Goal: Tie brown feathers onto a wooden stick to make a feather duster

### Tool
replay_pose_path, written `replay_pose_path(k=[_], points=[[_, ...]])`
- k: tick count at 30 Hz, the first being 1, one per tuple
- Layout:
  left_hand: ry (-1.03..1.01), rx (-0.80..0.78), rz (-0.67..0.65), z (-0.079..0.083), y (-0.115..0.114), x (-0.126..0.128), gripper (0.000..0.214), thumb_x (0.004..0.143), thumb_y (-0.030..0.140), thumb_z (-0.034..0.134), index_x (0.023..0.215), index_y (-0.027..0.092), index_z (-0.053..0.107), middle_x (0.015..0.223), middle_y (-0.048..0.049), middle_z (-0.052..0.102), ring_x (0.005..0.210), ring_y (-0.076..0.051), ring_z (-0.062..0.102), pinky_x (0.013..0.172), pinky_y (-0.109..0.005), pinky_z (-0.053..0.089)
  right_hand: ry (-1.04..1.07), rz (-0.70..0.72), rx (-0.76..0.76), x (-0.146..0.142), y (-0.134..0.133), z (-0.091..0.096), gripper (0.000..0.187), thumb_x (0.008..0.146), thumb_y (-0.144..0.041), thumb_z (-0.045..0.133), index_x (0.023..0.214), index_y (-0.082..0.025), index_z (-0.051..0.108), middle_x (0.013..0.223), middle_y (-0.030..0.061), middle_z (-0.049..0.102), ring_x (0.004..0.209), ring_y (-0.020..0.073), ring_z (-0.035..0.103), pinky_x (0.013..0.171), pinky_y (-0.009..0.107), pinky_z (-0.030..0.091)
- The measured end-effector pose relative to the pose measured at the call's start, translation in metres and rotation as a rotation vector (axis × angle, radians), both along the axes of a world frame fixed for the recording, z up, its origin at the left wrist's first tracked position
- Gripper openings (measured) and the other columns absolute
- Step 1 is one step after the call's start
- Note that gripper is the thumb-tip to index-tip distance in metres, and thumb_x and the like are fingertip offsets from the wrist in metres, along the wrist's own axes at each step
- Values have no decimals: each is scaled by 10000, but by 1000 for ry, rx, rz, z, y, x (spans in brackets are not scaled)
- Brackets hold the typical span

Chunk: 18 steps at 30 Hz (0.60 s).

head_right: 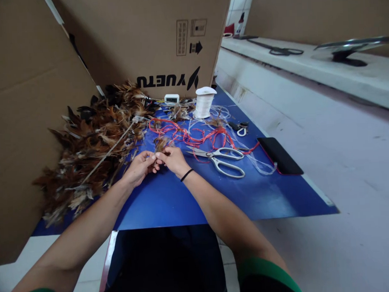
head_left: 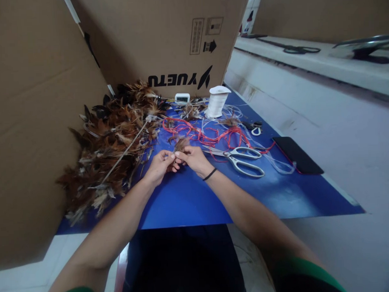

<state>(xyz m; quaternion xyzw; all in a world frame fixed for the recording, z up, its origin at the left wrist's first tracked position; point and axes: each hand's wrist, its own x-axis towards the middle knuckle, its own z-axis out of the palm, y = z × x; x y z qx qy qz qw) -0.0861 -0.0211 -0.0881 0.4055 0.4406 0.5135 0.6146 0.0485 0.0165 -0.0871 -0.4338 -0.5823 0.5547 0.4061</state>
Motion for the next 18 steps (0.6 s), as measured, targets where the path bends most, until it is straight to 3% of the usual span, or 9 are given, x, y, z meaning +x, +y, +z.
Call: replay_pose_path(k=[18], points=[[-10, -169, -27, 4, 1, -2, 136, 789, 238, 600, 758, 115, 553, 691, -64, 662, 489, -79, 567, 421, -167, 421, 63, 55, 38, 11, 2, -3, 238, 637, -346, 649, 623, -156, 505, 540, -46, 508, 494, 75, 462, 504, 231, 406]])
